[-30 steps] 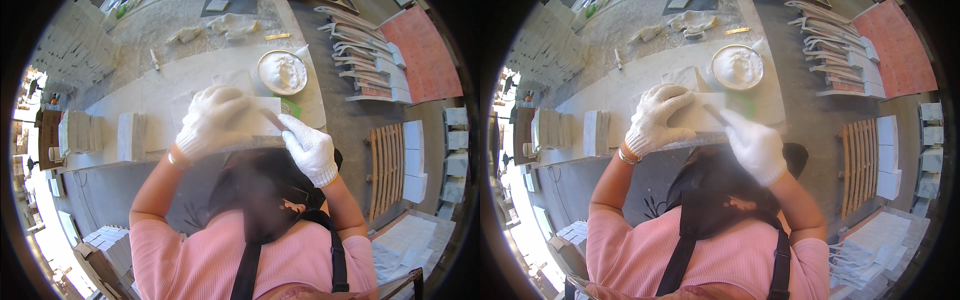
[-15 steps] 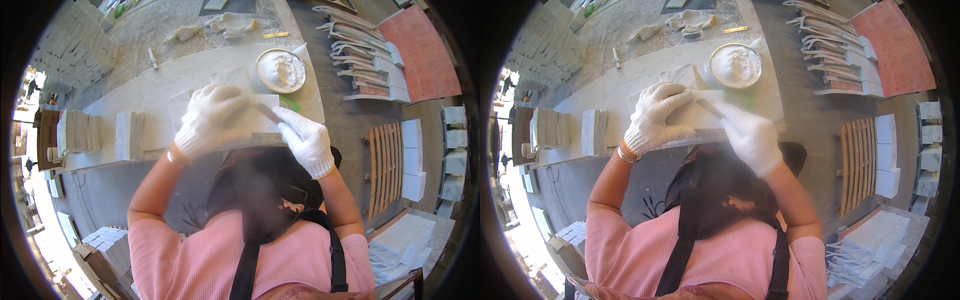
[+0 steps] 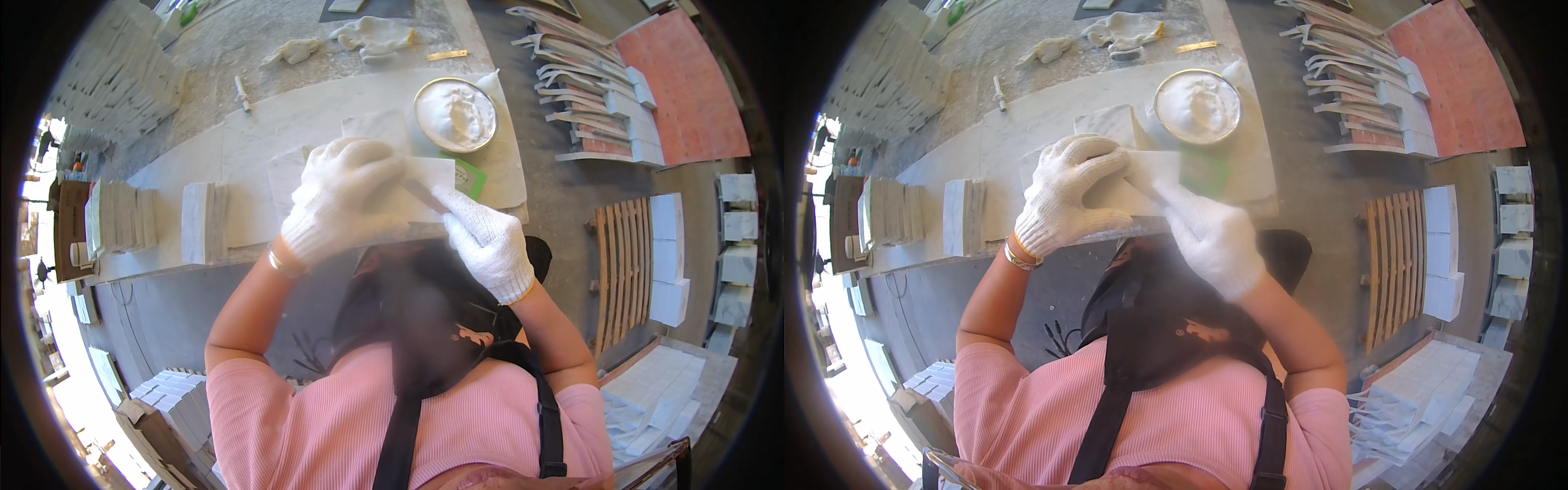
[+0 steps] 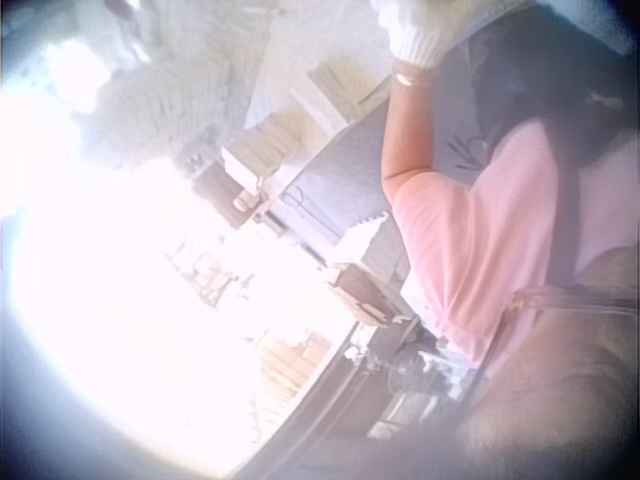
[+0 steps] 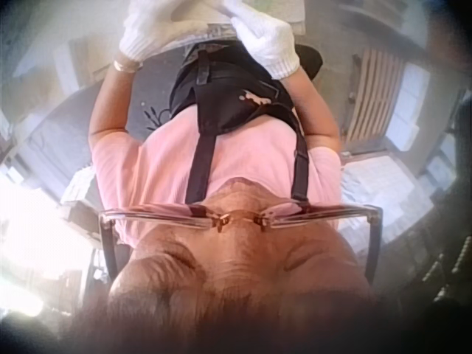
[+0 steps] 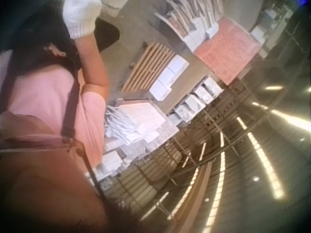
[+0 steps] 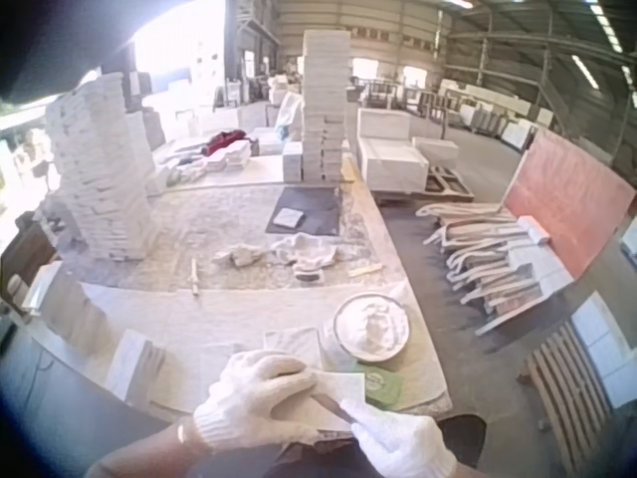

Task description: The person applies a white paste from a metal bowl onto small rectangular tiles using a small metal spatula. They spread the paste over the tile surface and then use a green rectangular block to press or smooth the tile. The person repeats this process on multiple tiles.

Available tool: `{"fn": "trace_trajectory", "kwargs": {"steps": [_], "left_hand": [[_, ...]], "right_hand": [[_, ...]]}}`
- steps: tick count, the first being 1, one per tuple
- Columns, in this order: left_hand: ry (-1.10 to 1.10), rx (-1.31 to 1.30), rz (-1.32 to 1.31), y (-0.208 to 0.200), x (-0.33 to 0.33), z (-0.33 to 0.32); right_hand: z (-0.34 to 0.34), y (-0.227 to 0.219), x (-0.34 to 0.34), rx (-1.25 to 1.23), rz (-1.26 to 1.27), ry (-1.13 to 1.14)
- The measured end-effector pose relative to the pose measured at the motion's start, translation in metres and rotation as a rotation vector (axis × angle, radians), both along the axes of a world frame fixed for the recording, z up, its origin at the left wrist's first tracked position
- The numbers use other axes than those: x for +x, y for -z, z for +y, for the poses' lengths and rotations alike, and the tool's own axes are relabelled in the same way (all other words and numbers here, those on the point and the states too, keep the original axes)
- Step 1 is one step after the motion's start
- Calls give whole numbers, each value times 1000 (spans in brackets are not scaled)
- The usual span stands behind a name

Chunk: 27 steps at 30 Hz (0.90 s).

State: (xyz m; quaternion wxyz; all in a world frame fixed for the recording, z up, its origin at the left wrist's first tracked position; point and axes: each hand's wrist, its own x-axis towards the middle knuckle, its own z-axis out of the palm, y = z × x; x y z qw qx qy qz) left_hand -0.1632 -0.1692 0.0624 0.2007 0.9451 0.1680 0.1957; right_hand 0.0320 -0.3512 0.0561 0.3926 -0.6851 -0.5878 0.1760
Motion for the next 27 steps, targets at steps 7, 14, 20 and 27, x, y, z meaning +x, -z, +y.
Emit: {"fn": "trace_trajectory", "kwargs": {"steps": [7, 14, 20, 27], "left_hand": [[16, 12, -14, -1, -1, 0], [5, 5, -11, 3, 1, 2], [5, 12, -18, 1, 1, 0], [-14, 10, -12, 1, 0, -2]], "right_hand": [[3, -6, 20, -13, 11, 9], [-1, -2, 12, 13, 5, 43], [2, 2, -2, 56, -105, 29], [-17, -7, -4, -34, -79, 139]]}}
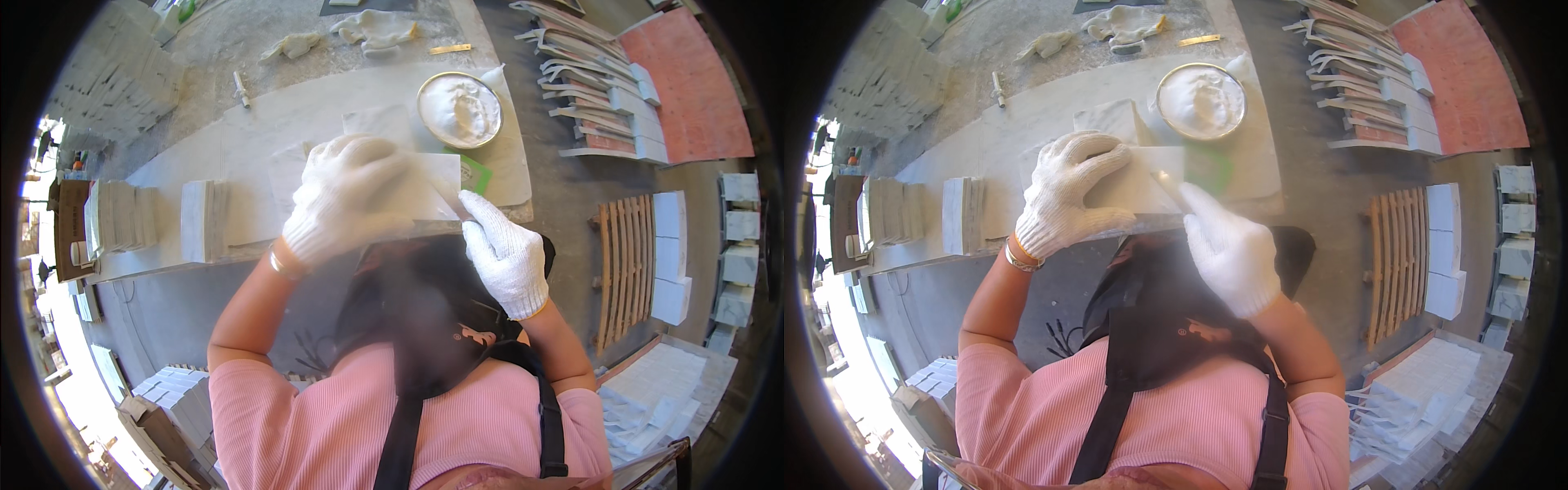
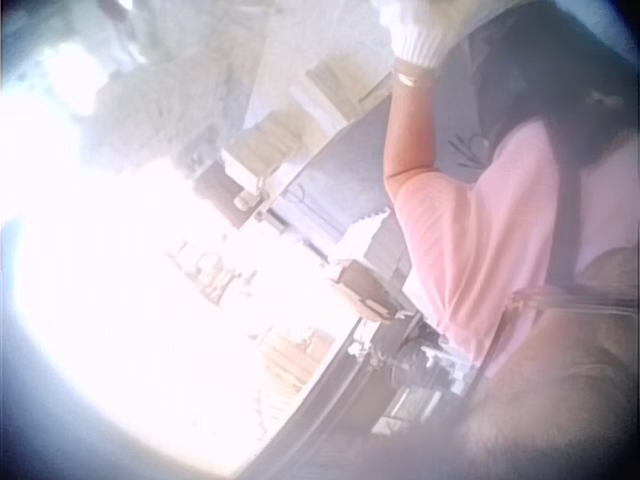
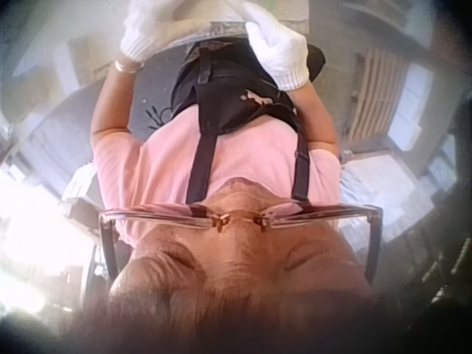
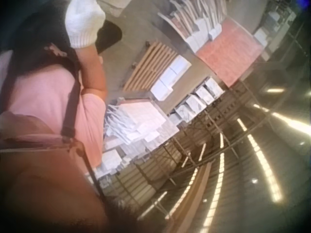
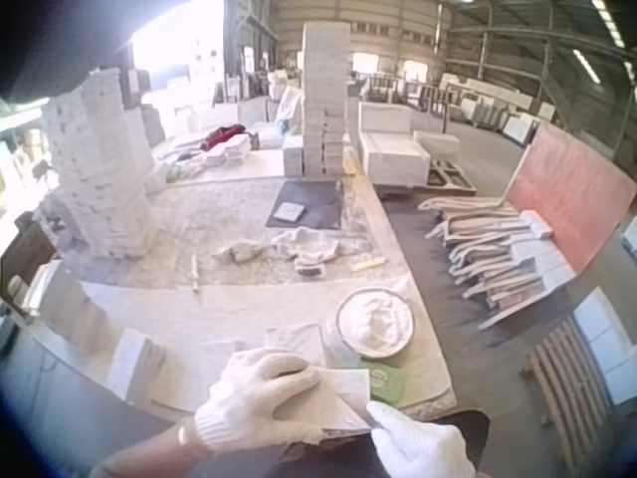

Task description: The person applies a white paste from a metal bowl onto small rectangular tiles using a small metal spatula. They spread the paste over the tile surface and then use a green rectangular block to press or smooth the tile. The person repeats this process on multiple tiles.

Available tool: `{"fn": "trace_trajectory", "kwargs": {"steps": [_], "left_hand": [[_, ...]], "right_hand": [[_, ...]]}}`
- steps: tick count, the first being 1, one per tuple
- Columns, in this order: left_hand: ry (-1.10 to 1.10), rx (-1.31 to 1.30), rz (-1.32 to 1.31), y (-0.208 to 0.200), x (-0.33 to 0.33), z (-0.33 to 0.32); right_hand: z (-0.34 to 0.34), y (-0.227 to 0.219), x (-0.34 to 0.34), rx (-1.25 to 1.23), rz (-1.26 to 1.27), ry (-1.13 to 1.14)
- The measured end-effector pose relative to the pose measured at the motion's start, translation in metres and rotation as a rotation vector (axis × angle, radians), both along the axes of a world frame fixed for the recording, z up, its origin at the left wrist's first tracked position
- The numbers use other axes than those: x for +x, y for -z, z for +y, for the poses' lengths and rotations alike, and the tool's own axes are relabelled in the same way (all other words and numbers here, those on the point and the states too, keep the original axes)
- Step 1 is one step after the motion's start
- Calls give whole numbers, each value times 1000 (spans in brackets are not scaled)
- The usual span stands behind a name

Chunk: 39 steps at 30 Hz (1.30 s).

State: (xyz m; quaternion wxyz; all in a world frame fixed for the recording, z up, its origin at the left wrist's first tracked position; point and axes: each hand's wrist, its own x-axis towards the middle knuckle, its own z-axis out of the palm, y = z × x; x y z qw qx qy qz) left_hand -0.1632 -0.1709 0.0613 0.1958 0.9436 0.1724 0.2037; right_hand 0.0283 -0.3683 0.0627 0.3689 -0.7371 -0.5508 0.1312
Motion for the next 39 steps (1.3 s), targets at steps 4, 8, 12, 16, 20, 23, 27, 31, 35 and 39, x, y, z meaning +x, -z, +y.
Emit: {"fn": "trace_trajectory", "kwargs": {"steps": [4, 8, 12, 16, 20, 23, 27, 31, 35, 39], "left_hand": [[3, -6, 1, 1, 1, 0], [-1, 6, -14, 1, 1, -1], [-7, 12, -37, 2, 1, -2], [-7, 21, -36, 2, 1, -2], [-11, -1, -15, 1, 1, -3], [-12, -4, -20, 0, 1, -4], [-11, 18, -32, 0, 2, -4], [-6, 27, 15, 0, 1, -2], [22, 118, 116, -6, -1, -4], [56, 334, 265, -11, 6, -30]], "right_hand": [[2, 11, -12, 59, -51, 24], [13, 19, -24, 64, -147, 27], [17, 10, -18, 83, -93, 2], [9, -5, -6, 35, 15, 3], [8, 1, -14, 49, -12, -16], [16, 12, -24, 77, -98, -53], [18, 14, -24, 72, -16, -79], [0, 0, -7, -96, 479, -122], [-32, -10, 26, -187, 920, 100], [-53, 7, 44, -40, 995, 185]]}}
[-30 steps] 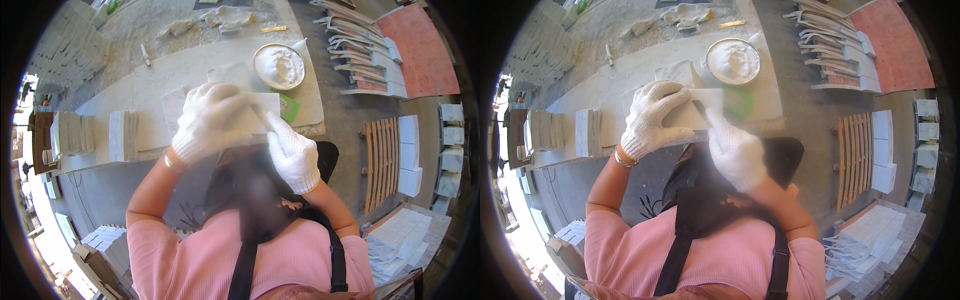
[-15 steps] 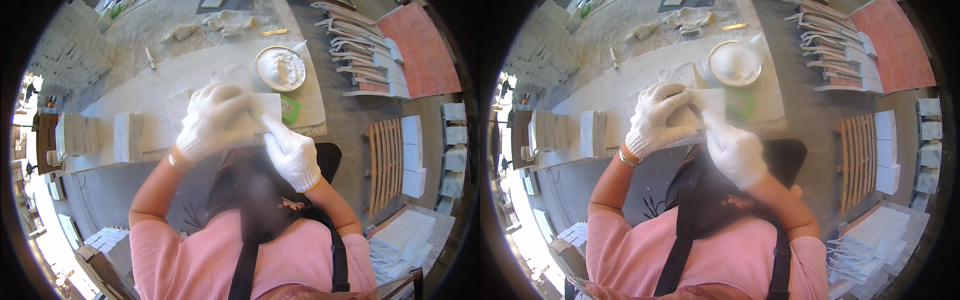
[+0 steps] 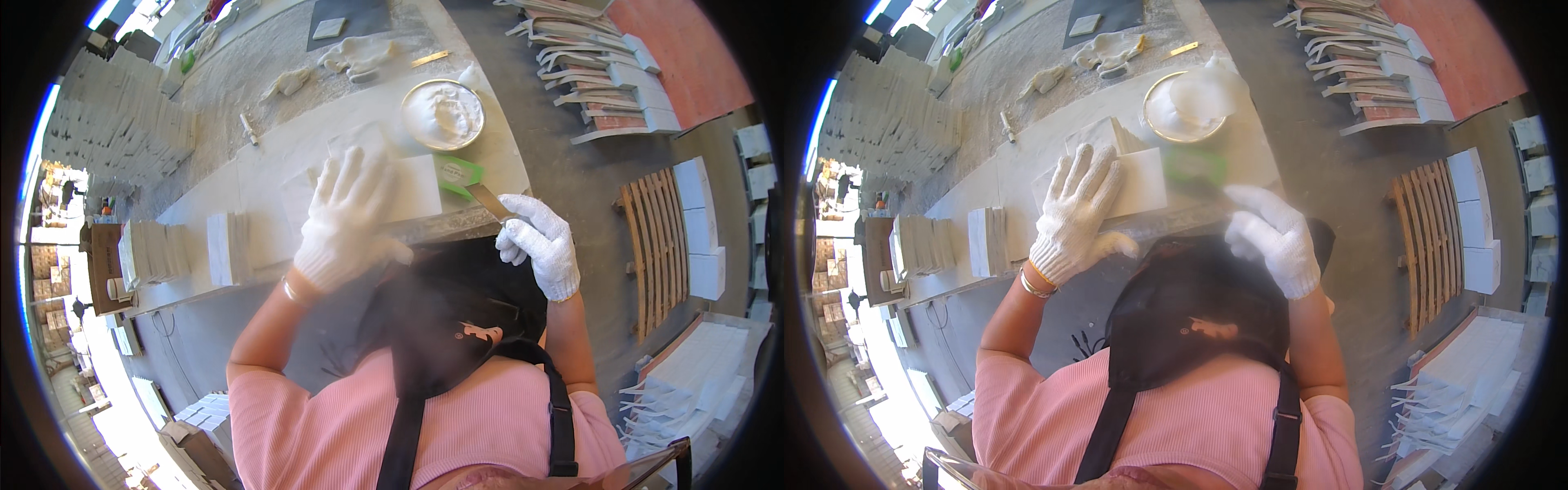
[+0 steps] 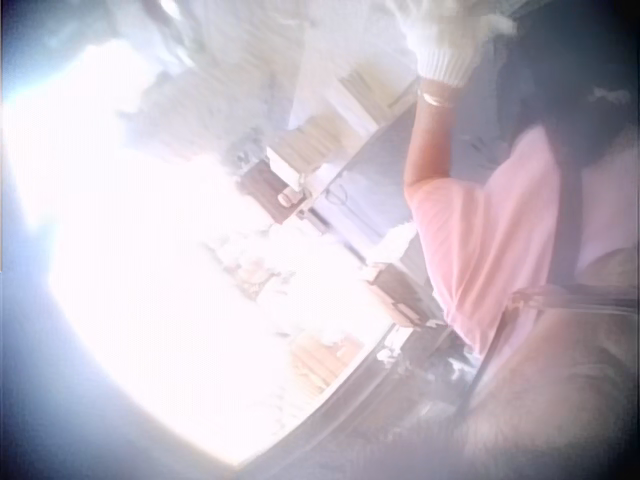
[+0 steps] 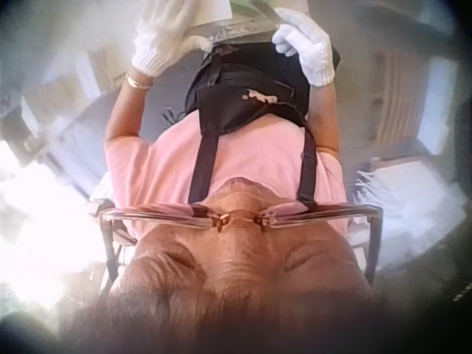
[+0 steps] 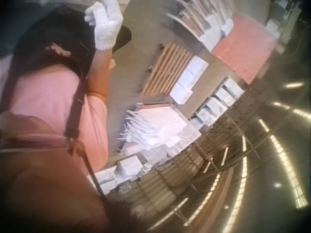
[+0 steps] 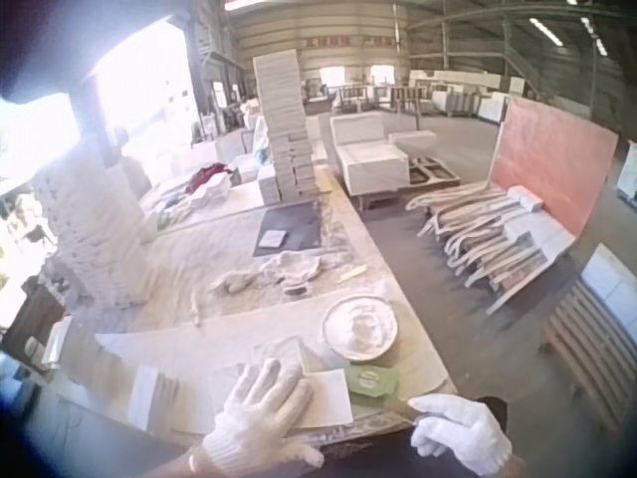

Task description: The person applies a white paste from a metal bowl onto small rectangular tiles using a small metal spatula. They spread the paste over the tile surface and then use a green rectangular block to press or smooth the tile. The person repeats this process on multiple tiles.

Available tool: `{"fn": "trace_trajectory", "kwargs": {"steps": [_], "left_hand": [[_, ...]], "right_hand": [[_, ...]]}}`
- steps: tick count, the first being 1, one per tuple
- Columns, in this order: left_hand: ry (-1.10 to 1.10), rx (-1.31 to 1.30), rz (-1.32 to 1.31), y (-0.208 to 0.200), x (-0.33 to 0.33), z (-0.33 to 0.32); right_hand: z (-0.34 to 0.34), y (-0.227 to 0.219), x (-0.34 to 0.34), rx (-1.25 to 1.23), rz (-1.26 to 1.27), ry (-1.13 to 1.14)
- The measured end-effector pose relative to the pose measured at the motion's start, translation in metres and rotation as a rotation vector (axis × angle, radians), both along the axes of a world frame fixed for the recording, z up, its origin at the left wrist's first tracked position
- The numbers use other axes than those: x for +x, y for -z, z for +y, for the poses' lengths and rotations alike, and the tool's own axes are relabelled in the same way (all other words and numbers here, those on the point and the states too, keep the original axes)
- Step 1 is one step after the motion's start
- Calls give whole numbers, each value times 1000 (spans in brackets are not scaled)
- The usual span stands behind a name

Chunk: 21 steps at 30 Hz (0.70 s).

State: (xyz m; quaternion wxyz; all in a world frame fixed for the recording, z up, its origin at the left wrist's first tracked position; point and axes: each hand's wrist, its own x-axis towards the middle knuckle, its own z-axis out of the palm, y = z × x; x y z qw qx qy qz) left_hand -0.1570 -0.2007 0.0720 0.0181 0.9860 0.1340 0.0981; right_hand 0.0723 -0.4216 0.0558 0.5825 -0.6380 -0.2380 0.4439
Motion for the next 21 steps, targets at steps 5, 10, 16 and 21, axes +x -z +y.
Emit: {"fn": "trace_trajectory", "kwargs": {"steps": [5, 10, 16, 21], "left_hand": [[234, -315, 5, -15, 12, -24], [-64, -123, -29, -22, 27, 2], [-51, -168, -67, -3, 36, -11], [-85, -161, -105, 0, 38, -11]], "right_hand": [[16, 42, -3, 126, 228, 22], [57, 69, -18, 282, 497, 72], [105, 72, -25, 408, 707, 32], [118, 72, -30, 469, 828, 53]]}}
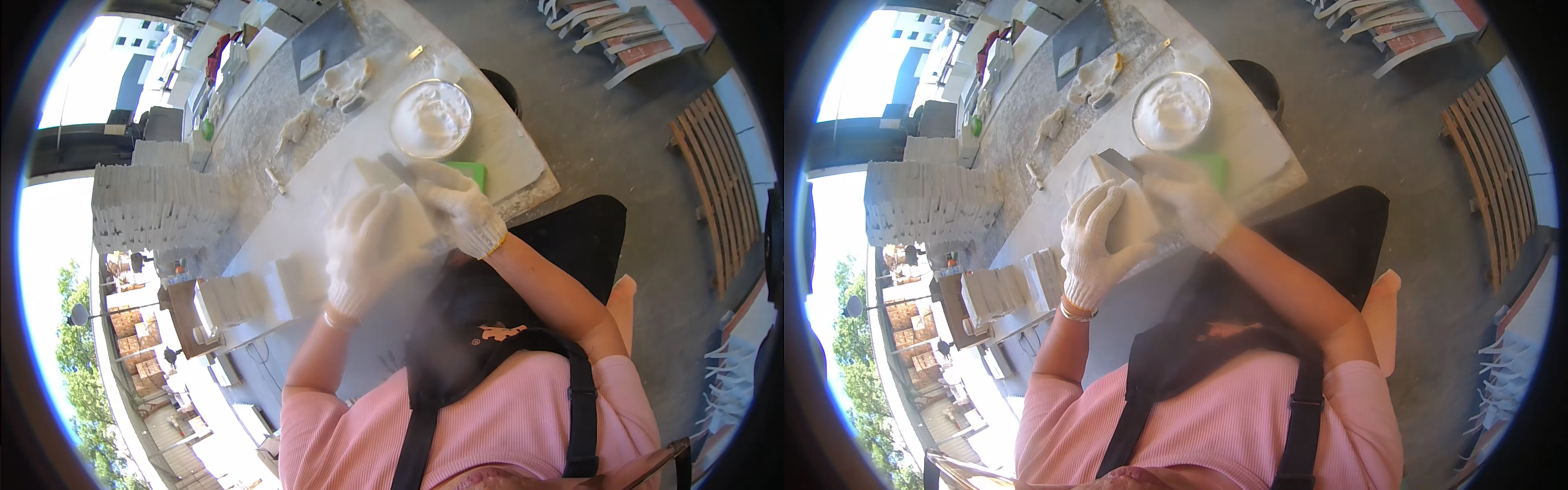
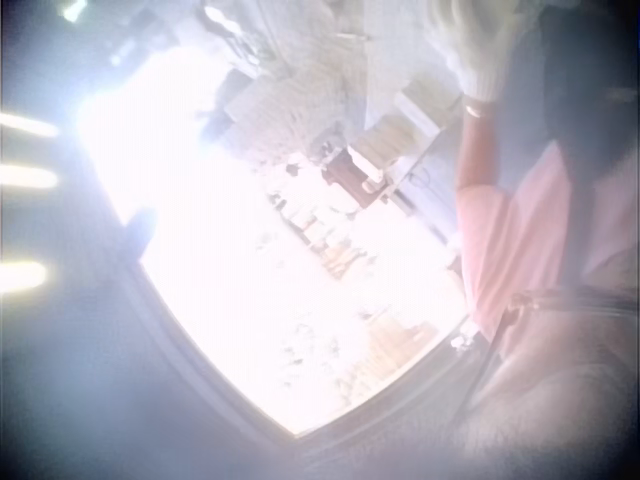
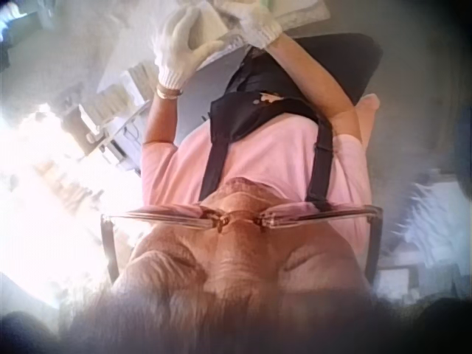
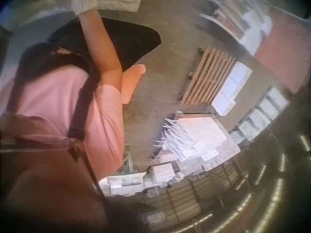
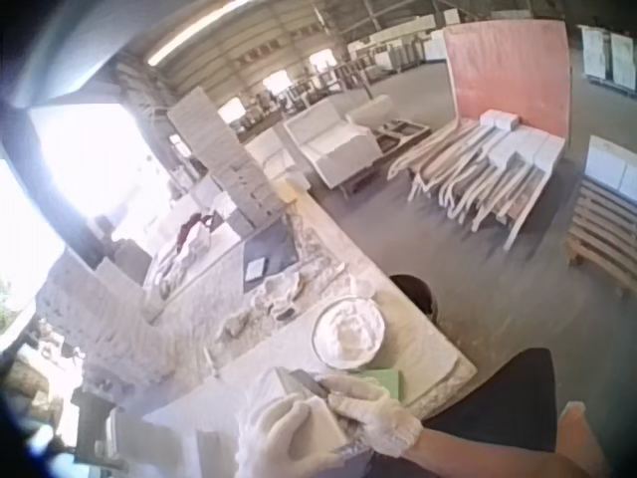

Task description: The person applies a white paste from a metal bowl onto small rectangular tiles using a small metal spatula. They spread the paste over the tile surface and then use a green rectangular block to press or smooth the tile. The person repeats this process on multiple tiles.

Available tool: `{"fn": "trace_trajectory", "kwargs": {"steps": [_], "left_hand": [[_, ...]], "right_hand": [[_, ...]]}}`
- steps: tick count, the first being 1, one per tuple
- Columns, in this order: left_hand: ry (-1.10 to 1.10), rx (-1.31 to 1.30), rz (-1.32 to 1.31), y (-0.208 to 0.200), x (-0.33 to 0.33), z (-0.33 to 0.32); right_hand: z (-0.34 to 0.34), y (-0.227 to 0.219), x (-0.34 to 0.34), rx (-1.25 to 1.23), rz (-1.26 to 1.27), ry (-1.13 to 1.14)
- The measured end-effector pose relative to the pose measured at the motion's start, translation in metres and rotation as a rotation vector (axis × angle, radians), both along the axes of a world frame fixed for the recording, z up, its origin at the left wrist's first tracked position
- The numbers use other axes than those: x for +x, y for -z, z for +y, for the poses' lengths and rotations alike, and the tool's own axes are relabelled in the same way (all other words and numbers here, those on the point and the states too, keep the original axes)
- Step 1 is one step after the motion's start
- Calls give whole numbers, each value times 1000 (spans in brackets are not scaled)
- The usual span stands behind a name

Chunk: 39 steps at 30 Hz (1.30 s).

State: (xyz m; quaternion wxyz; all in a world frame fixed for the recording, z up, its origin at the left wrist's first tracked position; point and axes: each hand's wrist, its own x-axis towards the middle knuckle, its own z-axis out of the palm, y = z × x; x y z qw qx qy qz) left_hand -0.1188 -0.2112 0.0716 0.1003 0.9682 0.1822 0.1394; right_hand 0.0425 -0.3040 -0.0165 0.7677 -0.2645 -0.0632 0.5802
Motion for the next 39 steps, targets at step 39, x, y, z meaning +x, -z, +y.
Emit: {"fn": "trace_trajectory", "kwargs": {"steps": [39], "left_hand": [[-23, -43, -22, 3, -2, -3]], "right_hand": [[-49, -5, 1, -75, -64, -77]]}}
